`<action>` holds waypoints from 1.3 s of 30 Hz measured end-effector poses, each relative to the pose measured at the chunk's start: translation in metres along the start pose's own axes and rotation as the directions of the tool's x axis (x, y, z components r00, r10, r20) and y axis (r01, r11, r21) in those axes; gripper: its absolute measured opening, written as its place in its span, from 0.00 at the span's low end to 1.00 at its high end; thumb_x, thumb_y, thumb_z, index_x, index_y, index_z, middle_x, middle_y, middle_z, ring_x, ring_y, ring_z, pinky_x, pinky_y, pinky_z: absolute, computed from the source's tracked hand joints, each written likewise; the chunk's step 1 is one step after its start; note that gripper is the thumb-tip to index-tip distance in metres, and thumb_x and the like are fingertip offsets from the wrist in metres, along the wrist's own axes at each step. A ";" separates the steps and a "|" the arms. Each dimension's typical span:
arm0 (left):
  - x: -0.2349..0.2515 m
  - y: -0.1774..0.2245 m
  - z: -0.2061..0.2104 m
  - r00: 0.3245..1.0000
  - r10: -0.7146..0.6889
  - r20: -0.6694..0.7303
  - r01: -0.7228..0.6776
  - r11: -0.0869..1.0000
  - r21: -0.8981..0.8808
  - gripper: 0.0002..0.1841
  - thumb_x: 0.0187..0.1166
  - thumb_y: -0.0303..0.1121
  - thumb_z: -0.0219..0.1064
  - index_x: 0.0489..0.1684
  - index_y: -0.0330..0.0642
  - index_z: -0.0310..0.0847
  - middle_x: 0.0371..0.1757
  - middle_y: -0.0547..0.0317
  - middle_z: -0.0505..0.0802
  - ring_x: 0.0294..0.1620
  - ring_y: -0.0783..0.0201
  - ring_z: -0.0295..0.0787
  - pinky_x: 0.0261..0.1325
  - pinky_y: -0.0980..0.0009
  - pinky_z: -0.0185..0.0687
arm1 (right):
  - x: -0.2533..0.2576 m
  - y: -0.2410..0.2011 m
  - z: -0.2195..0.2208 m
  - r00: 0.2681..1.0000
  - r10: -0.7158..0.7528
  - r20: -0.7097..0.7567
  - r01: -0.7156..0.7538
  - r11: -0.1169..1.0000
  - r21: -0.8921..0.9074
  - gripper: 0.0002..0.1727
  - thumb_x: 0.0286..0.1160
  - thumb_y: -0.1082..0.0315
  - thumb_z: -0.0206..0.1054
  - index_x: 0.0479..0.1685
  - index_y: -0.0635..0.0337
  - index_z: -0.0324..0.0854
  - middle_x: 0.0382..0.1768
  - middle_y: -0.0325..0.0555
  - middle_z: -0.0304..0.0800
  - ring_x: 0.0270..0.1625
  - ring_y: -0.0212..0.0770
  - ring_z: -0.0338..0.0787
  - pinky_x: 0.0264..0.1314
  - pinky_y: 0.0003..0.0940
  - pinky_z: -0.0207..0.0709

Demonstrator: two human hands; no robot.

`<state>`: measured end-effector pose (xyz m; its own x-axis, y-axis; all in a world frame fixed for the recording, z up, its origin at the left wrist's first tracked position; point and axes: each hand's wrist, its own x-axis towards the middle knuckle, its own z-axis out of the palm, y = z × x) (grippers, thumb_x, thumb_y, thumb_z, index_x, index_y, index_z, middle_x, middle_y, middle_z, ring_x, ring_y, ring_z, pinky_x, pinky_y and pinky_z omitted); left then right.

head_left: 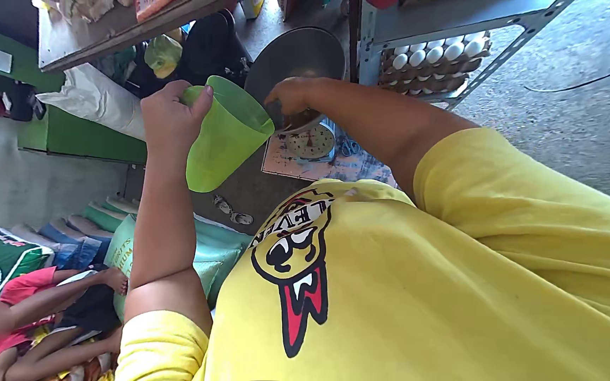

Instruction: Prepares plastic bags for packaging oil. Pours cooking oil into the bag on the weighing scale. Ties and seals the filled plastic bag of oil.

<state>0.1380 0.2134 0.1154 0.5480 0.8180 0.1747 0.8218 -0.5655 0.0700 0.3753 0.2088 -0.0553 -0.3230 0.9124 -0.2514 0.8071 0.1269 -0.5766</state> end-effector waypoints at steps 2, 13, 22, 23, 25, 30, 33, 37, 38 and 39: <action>0.004 0.002 0.001 0.999 0.018 0.027 -0.018 1.000 0.016 0.30 0.83 0.61 0.58 0.54 0.40 0.90 0.44 0.43 0.95 0.45 0.50 0.93 0.52 0.45 0.84 | 0.002 0.002 0.001 1.000 0.004 -0.006 -0.004 1.000 0.006 0.34 0.73 0.77 0.67 0.83 0.47 0.76 0.75 0.59 0.82 0.77 0.65 0.79 0.76 0.68 0.71; 0.017 0.011 0.004 0.997 0.017 0.081 -0.022 0.997 0.067 0.30 0.83 0.61 0.59 0.55 0.41 0.90 0.46 0.43 0.95 0.50 0.46 0.94 0.54 0.42 0.83 | 0.007 0.002 0.002 1.000 0.011 -0.001 -0.011 0.999 0.039 0.36 0.72 0.78 0.66 0.84 0.47 0.74 0.75 0.58 0.82 0.78 0.63 0.80 0.77 0.66 0.71; 0.022 0.014 0.004 0.996 0.054 0.073 -0.058 0.996 0.065 0.31 0.83 0.62 0.59 0.54 0.40 0.89 0.45 0.41 0.95 0.47 0.46 0.93 0.53 0.43 0.83 | 0.009 0.007 0.007 1.000 -0.007 -0.011 0.008 0.997 0.077 0.32 0.74 0.77 0.67 0.82 0.51 0.76 0.74 0.58 0.83 0.77 0.62 0.80 0.78 0.65 0.70; 0.022 0.016 0.003 0.995 0.051 0.082 -0.057 0.996 0.065 0.31 0.83 0.62 0.59 0.54 0.39 0.89 0.46 0.41 0.95 0.48 0.45 0.93 0.53 0.42 0.83 | 0.011 0.009 0.008 1.000 -0.012 -0.023 0.014 0.996 0.084 0.32 0.74 0.76 0.67 0.81 0.50 0.77 0.73 0.58 0.83 0.76 0.62 0.81 0.77 0.66 0.71; 0.023 0.018 0.002 0.994 0.043 0.100 -0.049 0.997 0.063 0.31 0.83 0.61 0.59 0.56 0.39 0.89 0.47 0.40 0.95 0.49 0.44 0.93 0.55 0.40 0.83 | 0.012 0.012 0.011 0.999 -0.013 -0.041 0.017 0.995 0.102 0.32 0.74 0.76 0.68 0.81 0.50 0.77 0.74 0.58 0.83 0.76 0.63 0.81 0.76 0.67 0.71; 0.024 0.018 0.004 0.993 0.059 0.098 -0.067 0.995 0.071 0.31 0.83 0.61 0.58 0.55 0.38 0.89 0.46 0.40 0.95 0.48 0.44 0.93 0.53 0.40 0.83 | 0.009 0.009 0.009 1.000 -0.008 -0.029 0.010 0.996 0.092 0.33 0.72 0.78 0.68 0.81 0.50 0.77 0.75 0.58 0.82 0.78 0.63 0.79 0.78 0.67 0.69; 0.024 0.018 0.005 0.994 0.056 0.093 -0.064 0.995 0.079 0.31 0.83 0.62 0.59 0.54 0.39 0.89 0.45 0.41 0.95 0.48 0.45 0.93 0.53 0.41 0.83 | 0.012 0.011 0.010 1.000 -0.016 -0.026 0.018 0.997 0.076 0.34 0.72 0.78 0.68 0.82 0.49 0.77 0.74 0.58 0.82 0.77 0.63 0.80 0.77 0.66 0.71; 0.024 0.021 0.004 0.994 0.052 0.092 -0.061 0.994 0.089 0.31 0.83 0.62 0.59 0.51 0.38 0.89 0.43 0.41 0.94 0.46 0.45 0.93 0.50 0.41 0.82 | 0.012 0.010 0.009 1.000 -0.025 -0.018 0.026 0.998 0.058 0.34 0.72 0.77 0.68 0.83 0.49 0.75 0.75 0.57 0.82 0.79 0.62 0.79 0.79 0.65 0.69; 0.023 0.021 0.004 0.994 0.049 0.094 -0.058 0.994 0.092 0.31 0.83 0.62 0.59 0.51 0.38 0.89 0.43 0.41 0.94 0.46 0.45 0.93 0.51 0.40 0.82 | 0.012 0.010 0.010 1.000 -0.023 -0.019 0.024 0.998 0.060 0.34 0.72 0.78 0.68 0.83 0.49 0.75 0.75 0.57 0.82 0.79 0.62 0.79 0.79 0.66 0.69; 0.023 0.022 0.003 0.994 0.047 0.095 -0.056 0.994 0.096 0.31 0.83 0.62 0.58 0.51 0.38 0.89 0.43 0.41 0.94 0.46 0.45 0.93 0.51 0.40 0.82 | 0.012 0.009 0.010 1.000 -0.020 -0.020 0.022 0.998 0.065 0.34 0.71 0.78 0.68 0.83 0.49 0.76 0.75 0.57 0.82 0.79 0.62 0.79 0.79 0.66 0.69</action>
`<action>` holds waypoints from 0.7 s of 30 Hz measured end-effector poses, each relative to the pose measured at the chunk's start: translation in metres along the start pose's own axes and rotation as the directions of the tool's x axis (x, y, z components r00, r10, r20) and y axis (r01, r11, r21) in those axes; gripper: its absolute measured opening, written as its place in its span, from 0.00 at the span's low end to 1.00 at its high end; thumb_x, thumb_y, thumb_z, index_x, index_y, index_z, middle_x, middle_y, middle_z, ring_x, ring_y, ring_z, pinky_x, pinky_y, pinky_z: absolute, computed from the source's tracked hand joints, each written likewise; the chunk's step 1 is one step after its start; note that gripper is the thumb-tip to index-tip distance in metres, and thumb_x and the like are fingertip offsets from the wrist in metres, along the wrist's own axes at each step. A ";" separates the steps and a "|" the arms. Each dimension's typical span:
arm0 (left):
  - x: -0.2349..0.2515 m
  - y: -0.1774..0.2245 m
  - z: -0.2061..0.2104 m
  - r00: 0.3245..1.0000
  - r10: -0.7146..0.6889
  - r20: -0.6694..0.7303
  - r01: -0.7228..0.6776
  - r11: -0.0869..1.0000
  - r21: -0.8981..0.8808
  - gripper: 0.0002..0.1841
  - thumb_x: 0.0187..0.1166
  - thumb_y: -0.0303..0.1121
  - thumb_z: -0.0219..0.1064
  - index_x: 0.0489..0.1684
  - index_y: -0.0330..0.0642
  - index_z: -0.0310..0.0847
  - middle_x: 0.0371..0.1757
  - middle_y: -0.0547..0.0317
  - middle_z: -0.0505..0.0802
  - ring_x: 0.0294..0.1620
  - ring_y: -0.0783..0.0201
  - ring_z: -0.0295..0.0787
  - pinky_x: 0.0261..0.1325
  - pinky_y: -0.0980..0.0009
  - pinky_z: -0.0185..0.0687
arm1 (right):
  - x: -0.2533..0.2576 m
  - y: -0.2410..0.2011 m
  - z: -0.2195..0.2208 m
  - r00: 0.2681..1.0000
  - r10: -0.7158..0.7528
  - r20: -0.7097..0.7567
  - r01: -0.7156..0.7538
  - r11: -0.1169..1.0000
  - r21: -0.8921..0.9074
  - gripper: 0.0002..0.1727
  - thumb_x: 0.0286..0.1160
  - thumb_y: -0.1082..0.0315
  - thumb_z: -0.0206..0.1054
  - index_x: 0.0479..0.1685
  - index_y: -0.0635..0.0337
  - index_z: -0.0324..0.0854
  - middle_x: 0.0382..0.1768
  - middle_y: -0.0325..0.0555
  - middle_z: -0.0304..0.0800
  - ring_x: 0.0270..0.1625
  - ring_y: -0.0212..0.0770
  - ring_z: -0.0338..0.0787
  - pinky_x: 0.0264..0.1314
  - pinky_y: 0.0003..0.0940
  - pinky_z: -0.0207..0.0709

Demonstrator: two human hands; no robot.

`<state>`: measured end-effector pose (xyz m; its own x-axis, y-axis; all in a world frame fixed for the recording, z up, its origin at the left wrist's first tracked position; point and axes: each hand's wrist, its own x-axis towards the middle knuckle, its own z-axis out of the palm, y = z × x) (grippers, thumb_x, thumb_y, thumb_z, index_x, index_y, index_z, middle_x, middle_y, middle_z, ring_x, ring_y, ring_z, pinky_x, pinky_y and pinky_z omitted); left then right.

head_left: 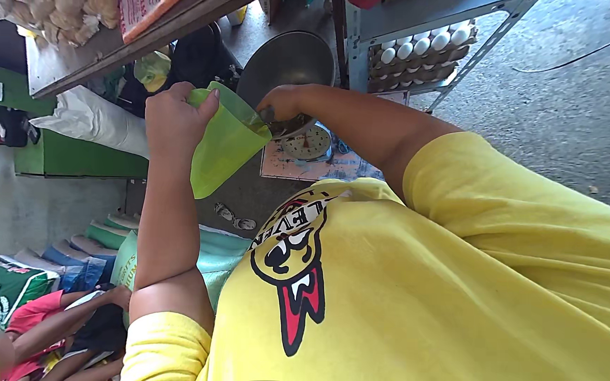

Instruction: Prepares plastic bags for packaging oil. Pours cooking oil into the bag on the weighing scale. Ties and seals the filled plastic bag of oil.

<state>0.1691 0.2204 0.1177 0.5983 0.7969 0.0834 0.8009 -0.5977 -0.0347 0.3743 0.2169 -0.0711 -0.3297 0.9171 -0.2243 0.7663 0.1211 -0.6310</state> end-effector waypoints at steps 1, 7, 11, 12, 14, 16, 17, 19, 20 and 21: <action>0.000 0.000 0.000 1.000 0.000 -0.001 0.000 1.000 0.004 0.32 0.82 0.62 0.58 0.52 0.38 0.89 0.43 0.41 0.94 0.46 0.44 0.93 0.51 0.40 0.83 | 0.000 0.000 0.000 1.000 0.002 0.001 -0.002 1.000 0.002 0.35 0.71 0.78 0.68 0.83 0.49 0.76 0.75 0.57 0.82 0.78 0.63 0.79 0.78 0.66 0.69; -0.001 0.001 -0.001 1.000 0.012 -0.008 -0.011 1.000 0.016 0.32 0.82 0.62 0.59 0.53 0.39 0.89 0.44 0.40 0.94 0.47 0.44 0.93 0.51 0.41 0.83 | -0.004 -0.005 -0.002 1.000 0.014 0.011 -0.014 1.000 0.000 0.34 0.72 0.78 0.67 0.83 0.49 0.75 0.75 0.58 0.82 0.78 0.63 0.79 0.78 0.66 0.69; -0.001 0.003 0.000 1.000 0.012 -0.013 -0.012 1.000 0.018 0.32 0.82 0.62 0.59 0.53 0.39 0.89 0.44 0.41 0.94 0.47 0.45 0.93 0.51 0.41 0.83 | -0.005 -0.005 -0.001 1.000 0.017 0.003 -0.017 1.000 -0.003 0.35 0.72 0.79 0.67 0.83 0.50 0.75 0.74 0.58 0.82 0.77 0.63 0.80 0.78 0.65 0.70; -0.001 0.003 0.000 1.000 0.011 -0.014 -0.010 1.000 0.017 0.32 0.82 0.63 0.59 0.53 0.39 0.89 0.44 0.41 0.95 0.47 0.44 0.93 0.52 0.41 0.83 | -0.005 -0.004 -0.001 1.000 0.014 0.002 -0.014 1.000 -0.001 0.35 0.72 0.79 0.67 0.83 0.50 0.75 0.74 0.58 0.82 0.78 0.63 0.79 0.78 0.65 0.69; -0.001 0.004 -0.002 1.000 0.006 -0.011 -0.006 1.000 0.018 0.32 0.82 0.63 0.59 0.55 0.39 0.89 0.46 0.40 0.95 0.49 0.43 0.93 0.54 0.40 0.83 | -0.004 -0.003 0.000 1.000 0.007 -0.007 -0.007 1.000 0.009 0.34 0.71 0.79 0.67 0.82 0.50 0.76 0.73 0.59 0.83 0.77 0.63 0.80 0.77 0.66 0.70; -0.001 0.005 -0.002 1.000 0.007 -0.010 -0.007 1.000 0.012 0.33 0.82 0.63 0.58 0.55 0.38 0.89 0.46 0.39 0.94 0.50 0.42 0.93 0.55 0.39 0.82 | -0.005 -0.002 0.001 1.000 0.007 -0.010 -0.007 1.000 0.010 0.33 0.72 0.79 0.66 0.81 0.50 0.77 0.73 0.59 0.83 0.77 0.63 0.80 0.77 0.67 0.70; -0.001 0.006 -0.001 1.000 0.010 -0.013 -0.009 1.000 0.010 0.33 0.82 0.63 0.59 0.54 0.38 0.89 0.46 0.39 0.94 0.50 0.42 0.93 0.54 0.39 0.82 | -0.005 -0.001 0.001 1.000 0.009 -0.009 -0.009 1.000 0.010 0.33 0.73 0.78 0.66 0.81 0.49 0.77 0.73 0.58 0.83 0.77 0.63 0.80 0.78 0.66 0.69; -0.001 0.006 0.000 1.000 0.016 -0.025 -0.016 1.000 0.010 0.32 0.82 0.63 0.59 0.52 0.38 0.89 0.45 0.40 0.94 0.49 0.43 0.93 0.53 0.39 0.82 | -0.005 -0.001 0.002 1.000 0.009 -0.012 -0.009 1.000 0.009 0.32 0.73 0.77 0.66 0.82 0.49 0.77 0.74 0.58 0.83 0.78 0.62 0.79 0.78 0.66 0.69; 0.000 0.006 0.000 0.999 0.017 -0.026 -0.017 1.000 0.015 0.32 0.82 0.63 0.59 0.52 0.39 0.90 0.45 0.40 0.94 0.49 0.44 0.93 0.53 0.40 0.82 | -0.005 -0.001 0.002 1.000 0.006 -0.012 -0.006 1.000 0.007 0.33 0.73 0.78 0.66 0.82 0.49 0.77 0.74 0.58 0.83 0.78 0.62 0.79 0.78 0.66 0.69; 0.000 0.005 0.001 0.999 0.020 -0.029 -0.020 1.000 0.021 0.33 0.82 0.63 0.58 0.53 0.39 0.90 0.45 0.40 0.95 0.48 0.44 0.93 0.53 0.40 0.83 | -0.006 -0.001 0.002 1.000 0.001 -0.012 -0.001 1.000 0.003 0.32 0.73 0.78 0.66 0.81 0.50 0.77 0.74 0.58 0.83 0.78 0.62 0.79 0.79 0.65 0.69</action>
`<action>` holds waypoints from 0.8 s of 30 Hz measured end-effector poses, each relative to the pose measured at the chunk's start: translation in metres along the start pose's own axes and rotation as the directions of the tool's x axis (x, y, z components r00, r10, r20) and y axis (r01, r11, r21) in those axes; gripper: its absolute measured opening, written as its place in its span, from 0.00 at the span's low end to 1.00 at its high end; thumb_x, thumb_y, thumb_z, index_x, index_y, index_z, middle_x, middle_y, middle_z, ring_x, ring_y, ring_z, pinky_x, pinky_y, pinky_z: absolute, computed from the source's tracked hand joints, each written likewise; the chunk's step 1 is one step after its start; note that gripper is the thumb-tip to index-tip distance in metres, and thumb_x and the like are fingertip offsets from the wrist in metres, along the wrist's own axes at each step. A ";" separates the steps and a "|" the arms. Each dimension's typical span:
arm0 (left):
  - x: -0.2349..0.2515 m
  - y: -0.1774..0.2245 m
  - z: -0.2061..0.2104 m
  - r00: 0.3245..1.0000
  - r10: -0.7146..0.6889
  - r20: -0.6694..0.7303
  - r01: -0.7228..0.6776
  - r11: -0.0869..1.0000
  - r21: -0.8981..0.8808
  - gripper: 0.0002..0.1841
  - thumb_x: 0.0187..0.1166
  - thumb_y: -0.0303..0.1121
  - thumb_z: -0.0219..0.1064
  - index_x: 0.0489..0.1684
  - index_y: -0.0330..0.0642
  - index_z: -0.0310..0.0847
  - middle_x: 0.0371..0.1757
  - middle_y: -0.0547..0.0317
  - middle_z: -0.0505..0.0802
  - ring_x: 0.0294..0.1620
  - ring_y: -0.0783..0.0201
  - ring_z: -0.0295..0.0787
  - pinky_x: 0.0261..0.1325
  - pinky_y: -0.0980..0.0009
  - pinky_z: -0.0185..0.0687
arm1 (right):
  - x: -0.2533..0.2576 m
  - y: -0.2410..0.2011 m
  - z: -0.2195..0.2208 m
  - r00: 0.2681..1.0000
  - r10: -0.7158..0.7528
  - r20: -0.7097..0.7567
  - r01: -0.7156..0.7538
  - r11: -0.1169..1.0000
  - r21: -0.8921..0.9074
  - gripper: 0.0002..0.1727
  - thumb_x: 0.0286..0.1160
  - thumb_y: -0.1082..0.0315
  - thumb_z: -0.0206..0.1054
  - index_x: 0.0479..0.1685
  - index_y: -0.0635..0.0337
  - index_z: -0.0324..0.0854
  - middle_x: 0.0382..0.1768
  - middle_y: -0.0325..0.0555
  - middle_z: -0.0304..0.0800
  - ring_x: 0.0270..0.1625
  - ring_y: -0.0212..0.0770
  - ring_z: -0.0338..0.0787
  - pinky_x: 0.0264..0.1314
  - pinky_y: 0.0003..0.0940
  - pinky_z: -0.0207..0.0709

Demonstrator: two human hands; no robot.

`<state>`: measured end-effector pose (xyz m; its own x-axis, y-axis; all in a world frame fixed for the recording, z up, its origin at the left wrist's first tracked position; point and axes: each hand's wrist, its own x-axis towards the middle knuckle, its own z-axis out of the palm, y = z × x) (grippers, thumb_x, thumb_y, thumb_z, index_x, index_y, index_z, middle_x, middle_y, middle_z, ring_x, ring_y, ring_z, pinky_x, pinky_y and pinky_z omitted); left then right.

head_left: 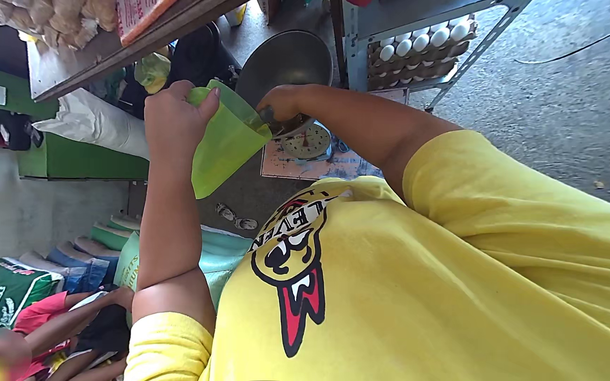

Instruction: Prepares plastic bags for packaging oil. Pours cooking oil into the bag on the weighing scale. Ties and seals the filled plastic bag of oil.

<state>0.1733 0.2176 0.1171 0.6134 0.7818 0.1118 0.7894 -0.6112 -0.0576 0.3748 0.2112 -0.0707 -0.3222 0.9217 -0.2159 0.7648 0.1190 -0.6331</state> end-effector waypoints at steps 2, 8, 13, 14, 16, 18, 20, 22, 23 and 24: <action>0.000 0.001 0.001 1.000 -0.006 0.002 0.006 1.000 0.002 0.33 0.81 0.64 0.58 0.54 0.39 0.90 0.45 0.40 0.95 0.49 0.43 0.93 0.53 0.39 0.83 | 0.000 0.001 0.000 1.000 -0.012 0.002 0.012 1.000 -0.008 0.32 0.73 0.79 0.65 0.81 0.52 0.77 0.74 0.58 0.83 0.78 0.62 0.79 0.79 0.64 0.69; -0.001 0.004 0.000 1.000 -0.013 0.007 0.013 1.000 0.000 0.33 0.82 0.63 0.59 0.55 0.38 0.89 0.46 0.40 0.95 0.50 0.42 0.93 0.53 0.40 0.83 | -0.001 0.000 0.001 1.000 0.000 0.000 0.000 1.000 -0.011 0.34 0.72 0.79 0.66 0.82 0.51 0.76 0.76 0.56 0.81 0.80 0.61 0.78 0.81 0.64 0.68; 0.000 0.006 -0.001 1.000 -0.008 0.003 0.008 1.000 0.002 0.32 0.82 0.63 0.59 0.54 0.39 0.89 0.45 0.40 0.95 0.48 0.43 0.93 0.52 0.40 0.83 | -0.002 -0.002 0.000 1.000 0.029 0.012 -0.029 0.999 -0.020 0.34 0.73 0.78 0.66 0.84 0.52 0.74 0.77 0.57 0.80 0.81 0.61 0.77 0.82 0.64 0.67; 0.001 0.006 -0.002 1.000 -0.008 0.006 0.008 1.000 0.003 0.32 0.82 0.63 0.59 0.54 0.38 0.89 0.45 0.40 0.94 0.48 0.43 0.93 0.52 0.40 0.83 | -0.001 -0.002 0.000 1.000 0.026 0.014 -0.026 0.999 -0.029 0.34 0.72 0.78 0.66 0.84 0.53 0.74 0.77 0.57 0.80 0.81 0.61 0.77 0.81 0.64 0.67; 0.001 0.007 -0.002 1.000 0.000 0.001 0.000 1.000 0.006 0.32 0.82 0.63 0.59 0.53 0.38 0.89 0.44 0.40 0.94 0.47 0.43 0.93 0.51 0.40 0.83 | 0.000 -0.001 0.001 1.000 0.019 0.013 -0.018 0.999 -0.042 0.33 0.72 0.78 0.66 0.83 0.53 0.75 0.77 0.56 0.81 0.80 0.61 0.77 0.81 0.63 0.67; 0.002 0.007 -0.002 1.000 0.001 0.000 -0.001 1.000 0.009 0.32 0.82 0.63 0.59 0.52 0.39 0.89 0.43 0.41 0.94 0.47 0.43 0.93 0.51 0.40 0.83 | 0.000 0.000 0.001 1.000 0.020 0.012 -0.019 0.999 -0.039 0.34 0.72 0.78 0.66 0.83 0.53 0.75 0.76 0.56 0.81 0.80 0.61 0.77 0.81 0.63 0.67; 0.002 0.007 -0.002 1.000 0.001 0.003 -0.001 1.000 0.016 0.32 0.82 0.63 0.58 0.52 0.39 0.89 0.43 0.41 0.94 0.46 0.44 0.93 0.50 0.40 0.83 | -0.001 -0.001 0.001 0.999 0.032 0.010 -0.031 0.999 -0.031 0.34 0.72 0.78 0.66 0.83 0.52 0.75 0.77 0.55 0.81 0.81 0.60 0.77 0.81 0.63 0.67; 0.002 0.008 -0.002 1.000 0.001 0.007 -0.001 1.000 0.022 0.32 0.82 0.63 0.58 0.52 0.39 0.89 0.43 0.40 0.94 0.47 0.43 0.93 0.50 0.40 0.82 | -0.002 -0.002 0.000 0.999 0.036 0.006 -0.036 0.999 -0.028 0.34 0.72 0.79 0.65 0.83 0.53 0.75 0.77 0.56 0.81 0.80 0.61 0.77 0.81 0.63 0.67; 0.003 0.008 -0.002 1.000 0.000 0.013 0.000 1.000 0.023 0.33 0.82 0.63 0.58 0.53 0.39 0.89 0.44 0.40 0.94 0.48 0.42 0.93 0.51 0.39 0.82 | -0.002 -0.001 0.001 0.999 0.033 0.002 -0.033 0.999 -0.025 0.33 0.73 0.78 0.65 0.83 0.53 0.75 0.76 0.57 0.81 0.80 0.61 0.78 0.81 0.64 0.68; 0.003 0.008 -0.002 1.000 -0.002 0.019 0.002 1.000 0.023 0.33 0.82 0.63 0.58 0.53 0.39 0.89 0.45 0.39 0.94 0.48 0.42 0.93 0.52 0.38 0.82 | -0.002 -0.001 0.001 1.000 0.031 -0.001 -0.031 0.999 -0.026 0.33 0.73 0.78 0.65 0.82 0.54 0.75 0.76 0.58 0.81 0.80 0.62 0.78 0.80 0.64 0.68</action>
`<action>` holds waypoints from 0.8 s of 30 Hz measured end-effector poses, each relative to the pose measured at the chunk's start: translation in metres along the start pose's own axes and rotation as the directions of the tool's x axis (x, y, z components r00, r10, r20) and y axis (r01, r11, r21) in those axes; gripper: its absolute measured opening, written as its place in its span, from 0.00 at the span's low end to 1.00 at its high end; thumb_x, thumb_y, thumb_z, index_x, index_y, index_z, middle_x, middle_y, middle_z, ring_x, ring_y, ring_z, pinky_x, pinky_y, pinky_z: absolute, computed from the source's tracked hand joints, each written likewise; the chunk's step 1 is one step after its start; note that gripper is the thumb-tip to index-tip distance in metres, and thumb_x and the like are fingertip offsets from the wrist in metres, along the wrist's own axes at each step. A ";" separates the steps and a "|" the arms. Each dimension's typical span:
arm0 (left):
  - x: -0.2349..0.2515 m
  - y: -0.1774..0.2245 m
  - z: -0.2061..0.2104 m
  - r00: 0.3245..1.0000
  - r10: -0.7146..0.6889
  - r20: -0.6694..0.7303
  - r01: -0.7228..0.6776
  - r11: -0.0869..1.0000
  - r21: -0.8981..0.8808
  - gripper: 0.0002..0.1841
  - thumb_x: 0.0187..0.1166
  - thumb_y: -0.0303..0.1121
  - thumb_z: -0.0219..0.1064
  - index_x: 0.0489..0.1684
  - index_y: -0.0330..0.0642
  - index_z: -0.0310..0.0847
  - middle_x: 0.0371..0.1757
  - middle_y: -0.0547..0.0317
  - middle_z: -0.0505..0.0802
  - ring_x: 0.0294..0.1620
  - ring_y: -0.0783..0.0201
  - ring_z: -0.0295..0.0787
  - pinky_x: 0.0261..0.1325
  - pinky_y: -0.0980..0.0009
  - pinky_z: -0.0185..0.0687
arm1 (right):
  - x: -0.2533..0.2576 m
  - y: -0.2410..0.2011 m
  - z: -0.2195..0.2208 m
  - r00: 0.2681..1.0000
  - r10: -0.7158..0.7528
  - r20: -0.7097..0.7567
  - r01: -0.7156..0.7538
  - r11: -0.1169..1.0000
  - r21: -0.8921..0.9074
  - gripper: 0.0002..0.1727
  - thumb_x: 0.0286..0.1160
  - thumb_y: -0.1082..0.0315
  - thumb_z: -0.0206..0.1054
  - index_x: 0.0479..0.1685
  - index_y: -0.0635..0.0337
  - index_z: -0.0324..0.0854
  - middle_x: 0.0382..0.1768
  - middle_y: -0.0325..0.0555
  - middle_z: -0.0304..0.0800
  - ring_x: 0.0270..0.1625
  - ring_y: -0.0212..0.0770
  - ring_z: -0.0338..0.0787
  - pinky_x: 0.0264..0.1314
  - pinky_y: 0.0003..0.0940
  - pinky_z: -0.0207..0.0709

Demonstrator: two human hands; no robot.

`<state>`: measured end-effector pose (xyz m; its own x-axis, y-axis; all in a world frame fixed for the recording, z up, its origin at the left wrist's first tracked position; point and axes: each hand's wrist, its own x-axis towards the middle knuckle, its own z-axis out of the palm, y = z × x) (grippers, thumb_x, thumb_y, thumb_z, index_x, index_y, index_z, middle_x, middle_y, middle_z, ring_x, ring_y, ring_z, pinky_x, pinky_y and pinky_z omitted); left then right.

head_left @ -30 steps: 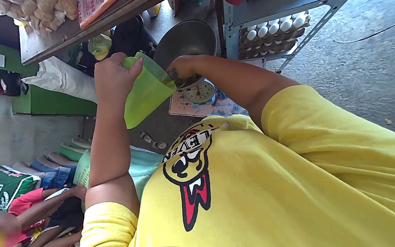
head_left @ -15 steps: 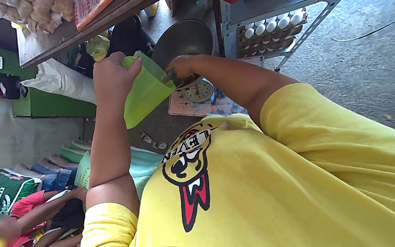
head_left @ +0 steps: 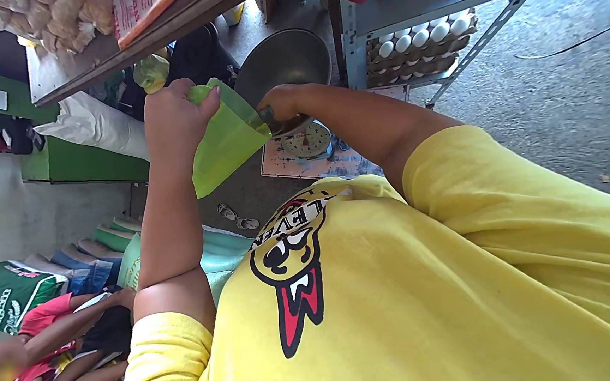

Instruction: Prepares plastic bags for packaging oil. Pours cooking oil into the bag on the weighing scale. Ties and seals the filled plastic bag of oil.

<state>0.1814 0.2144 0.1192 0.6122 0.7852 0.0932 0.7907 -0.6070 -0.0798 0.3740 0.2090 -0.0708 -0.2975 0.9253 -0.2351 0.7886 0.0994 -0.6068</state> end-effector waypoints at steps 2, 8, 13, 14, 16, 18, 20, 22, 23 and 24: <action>0.000 0.000 0.000 1.000 0.000 0.002 0.000 1.000 -0.001 0.33 0.82 0.64 0.58 0.54 0.38 0.89 0.45 0.39 0.94 0.49 0.42 0.93 0.52 0.38 0.82 | 0.001 0.001 0.000 1.000 0.000 -0.002 0.000 1.000 0.001 0.33 0.72 0.78 0.66 0.82 0.53 0.75 0.76 0.58 0.81 0.80 0.62 0.78 0.80 0.65 0.68; 0.001 0.001 0.002 0.999 0.019 -0.025 -0.019 1.000 0.001 0.33 0.82 0.64 0.58 0.52 0.39 0.89 0.44 0.40 0.94 0.47 0.43 0.93 0.51 0.40 0.83 | -0.001 0.001 -0.002 1.000 0.004 0.005 -0.004 1.000 0.008 0.33 0.72 0.79 0.65 0.82 0.54 0.75 0.76 0.59 0.81 0.79 0.63 0.78 0.80 0.65 0.68; 0.002 0.002 0.001 1.000 0.012 -0.015 -0.012 1.000 0.011 0.33 0.82 0.63 0.58 0.54 0.39 0.89 0.46 0.40 0.95 0.49 0.43 0.93 0.52 0.41 0.83 | -0.001 0.000 -0.001 1.000 0.001 0.007 -0.001 1.000 0.008 0.33 0.72 0.79 0.65 0.82 0.55 0.75 0.75 0.59 0.81 0.79 0.63 0.78 0.79 0.65 0.68; 0.001 0.002 0.001 1.000 0.010 -0.016 -0.010 1.000 0.013 0.33 0.82 0.63 0.58 0.54 0.39 0.89 0.45 0.40 0.94 0.49 0.43 0.93 0.52 0.41 0.83 | -0.002 -0.001 -0.002 1.000 0.006 0.011 -0.006 1.000 0.010 0.33 0.72 0.79 0.65 0.83 0.55 0.75 0.76 0.59 0.81 0.79 0.63 0.78 0.79 0.65 0.68; 0.002 0.002 0.001 1.000 0.014 -0.025 -0.014 1.000 0.016 0.32 0.82 0.63 0.58 0.53 0.39 0.89 0.44 0.41 0.95 0.48 0.43 0.93 0.51 0.41 0.83 | -0.002 -0.002 -0.002 1.000 0.009 0.019 -0.009 1.000 0.013 0.34 0.72 0.79 0.65 0.83 0.55 0.74 0.76 0.59 0.80 0.80 0.63 0.77 0.80 0.65 0.68; 0.002 0.001 0.001 0.999 0.017 -0.030 -0.016 1.000 0.019 0.32 0.82 0.64 0.58 0.52 0.39 0.90 0.43 0.41 0.95 0.47 0.44 0.93 0.50 0.42 0.83 | -0.002 -0.002 -0.001 1.000 0.017 0.022 -0.017 1.000 0.019 0.34 0.72 0.79 0.65 0.83 0.55 0.74 0.76 0.59 0.80 0.80 0.63 0.77 0.80 0.65 0.68; 0.002 0.002 0.001 0.999 0.017 -0.030 -0.016 1.000 0.016 0.32 0.82 0.63 0.58 0.52 0.39 0.89 0.43 0.41 0.94 0.46 0.44 0.93 0.50 0.41 0.83 | -0.003 -0.002 -0.001 1.000 0.019 0.020 -0.019 1.000 0.020 0.33 0.73 0.79 0.65 0.83 0.55 0.74 0.75 0.60 0.81 0.79 0.64 0.78 0.79 0.65 0.68; 0.001 0.003 0.000 1.000 0.011 -0.024 -0.011 1.000 0.014 0.32 0.82 0.63 0.58 0.54 0.39 0.89 0.44 0.41 0.95 0.48 0.43 0.93 0.51 0.41 0.83 | -0.002 -0.001 0.000 0.999 0.025 0.021 -0.025 0.999 0.019 0.33 0.73 0.79 0.65 0.83 0.54 0.75 0.74 0.61 0.81 0.78 0.64 0.79 0.78 0.66 0.69; 0.001 0.004 0.000 1.000 0.010 -0.025 -0.010 1.000 0.014 0.32 0.82 0.63 0.58 0.54 0.39 0.89 0.45 0.41 0.95 0.48 0.44 0.93 0.51 0.41 0.83 | -0.001 0.000 0.000 0.999 0.024 0.022 -0.025 1.000 0.018 0.33 0.73 0.78 0.65 0.83 0.54 0.75 0.74 0.61 0.82 0.78 0.64 0.79 0.78 0.66 0.69; 0.001 0.004 0.000 1.000 0.010 -0.029 -0.010 1.000 0.013 0.32 0.82 0.63 0.58 0.54 0.39 0.89 0.45 0.41 0.95 0.48 0.44 0.93 0.51 0.41 0.83 | -0.001 0.000 0.000 1.000 0.020 0.023 -0.021 1.000 0.016 0.32 0.73 0.78 0.65 0.82 0.54 0.75 0.74 0.61 0.82 0.78 0.64 0.79 0.78 0.66 0.69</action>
<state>0.1852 0.2129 0.1190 0.6202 0.7752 0.1206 0.7845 -0.6131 -0.0935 0.3746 0.2083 -0.0705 -0.2935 0.9186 -0.2646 0.7857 0.0742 -0.6141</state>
